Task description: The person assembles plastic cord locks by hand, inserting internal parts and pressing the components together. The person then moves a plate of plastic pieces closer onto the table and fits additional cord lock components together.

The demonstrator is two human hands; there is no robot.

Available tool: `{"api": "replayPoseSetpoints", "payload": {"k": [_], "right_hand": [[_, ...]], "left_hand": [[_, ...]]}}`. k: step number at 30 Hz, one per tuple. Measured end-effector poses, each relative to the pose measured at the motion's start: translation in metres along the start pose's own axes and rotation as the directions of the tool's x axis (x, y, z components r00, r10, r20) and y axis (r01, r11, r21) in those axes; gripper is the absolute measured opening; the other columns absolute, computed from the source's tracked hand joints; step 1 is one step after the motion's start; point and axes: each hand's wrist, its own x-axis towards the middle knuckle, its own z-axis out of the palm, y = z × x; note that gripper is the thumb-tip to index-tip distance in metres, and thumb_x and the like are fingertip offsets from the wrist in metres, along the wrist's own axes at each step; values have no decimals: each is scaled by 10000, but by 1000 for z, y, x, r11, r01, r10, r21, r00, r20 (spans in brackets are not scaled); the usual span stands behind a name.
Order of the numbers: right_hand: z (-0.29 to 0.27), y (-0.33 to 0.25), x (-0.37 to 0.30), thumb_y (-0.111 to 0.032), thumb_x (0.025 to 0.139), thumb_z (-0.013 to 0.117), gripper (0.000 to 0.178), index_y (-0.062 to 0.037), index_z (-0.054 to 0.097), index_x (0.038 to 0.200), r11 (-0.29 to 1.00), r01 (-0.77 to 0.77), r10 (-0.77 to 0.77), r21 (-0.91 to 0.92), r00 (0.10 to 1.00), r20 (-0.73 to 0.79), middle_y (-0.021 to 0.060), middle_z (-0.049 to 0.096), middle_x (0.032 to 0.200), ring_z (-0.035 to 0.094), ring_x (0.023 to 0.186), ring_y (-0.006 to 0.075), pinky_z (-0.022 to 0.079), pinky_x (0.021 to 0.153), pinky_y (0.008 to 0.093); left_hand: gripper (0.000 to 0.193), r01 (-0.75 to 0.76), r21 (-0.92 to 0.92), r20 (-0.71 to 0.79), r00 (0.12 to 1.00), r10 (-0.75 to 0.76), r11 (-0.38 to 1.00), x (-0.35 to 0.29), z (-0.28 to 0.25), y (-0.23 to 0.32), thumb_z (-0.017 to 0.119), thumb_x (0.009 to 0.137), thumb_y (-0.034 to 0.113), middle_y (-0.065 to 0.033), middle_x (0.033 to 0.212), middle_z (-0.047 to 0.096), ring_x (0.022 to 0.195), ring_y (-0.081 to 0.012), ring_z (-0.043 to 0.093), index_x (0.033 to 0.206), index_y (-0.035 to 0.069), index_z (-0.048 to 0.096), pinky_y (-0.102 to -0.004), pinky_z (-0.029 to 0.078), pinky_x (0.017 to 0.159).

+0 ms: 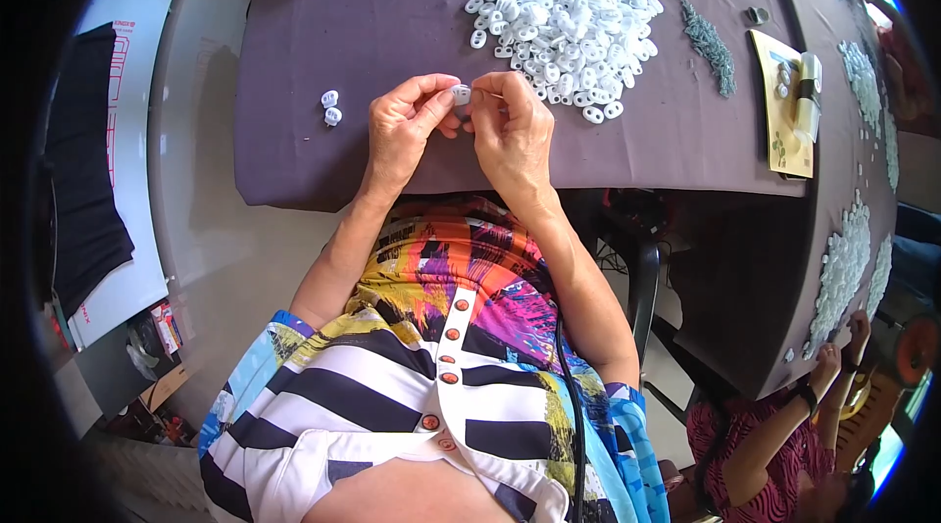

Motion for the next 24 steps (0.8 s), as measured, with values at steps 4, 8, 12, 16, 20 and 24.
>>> {"api": "replayPoseSetpoints", "payload": {"k": [4, 8, 12, 16, 20, 24], "right_hand": [[-6, 4, -1, 18, 834, 559, 52, -12, 580, 871, 865, 313, -338, -393, 941, 5, 57, 541, 801, 557, 669, 124, 470, 552, 233], [-6, 1, -3, 15, 813, 574, 64, -23, 588, 861, 808, 359, -395, -467, 918, 22, 84, 518, 785, 530, 664, 185, 433, 533, 283], [-5, -1, -3, 6, 818, 572, 58, -28, 591, 860, 797, 382, -421, -468, 907, 24, 89, 514, 783, 521, 657, 202, 422, 543, 301], [-5, -4, -4, 17, 805, 574, 78, -32, 591, 864, 791, 399, -431, -464, 901, 41, 98, 508, 782, 513, 659, 217, 421, 561, 314], [-3, -5, -4, 39, 778, 576, 112, -34, 588, 863, 755, 420, -452, -503, 890, 65, 112, 497, 780, 513, 670, 242, 426, 568, 328], [-4, -4, -3, 45, 769, 573, 120, -33, 580, 859, 722, 440, -467, -534, 879, 94, 121, 489, 783, 512, 682, 262, 429, 574, 342]], "left_hand": [[145, 7, 12, -23, 1000, -7, 1000, -1, 0, 3, 567, 878, 64, -34, 782, 644, 604, -71, 573, 976, -9, 642, -213, 492, 544], [142, 4, 41, -31, 1000, -3, 999, -1, 2, 3, 563, 879, 65, -30, 771, 641, 603, -68, 566, 970, -6, 646, -210, 484, 540], [129, -36, 124, -43, 998, 42, 992, -2, 4, 5, 565, 875, 54, -18, 758, 629, 593, -61, 554, 955, -2, 650, -204, 470, 525], [109, -132, 200, -25, 990, 140, 971, -2, 5, 3, 573, 861, 24, -7, 741, 609, 580, -58, 548, 933, 1, 652, -197, 457, 506], [101, -145, 215, -26, 988, 154, 966, -3, 6, 3, 577, 853, 10, -9, 741, 602, 576, -59, 548, 922, -1, 650, -197, 453, 499], [99, -176, 263, -8, 983, 185, 949, -3, 5, 1, 578, 851, 5, -14, 742, 600, 572, -60, 544, 920, -8, 646, -199, 451, 495]]}}
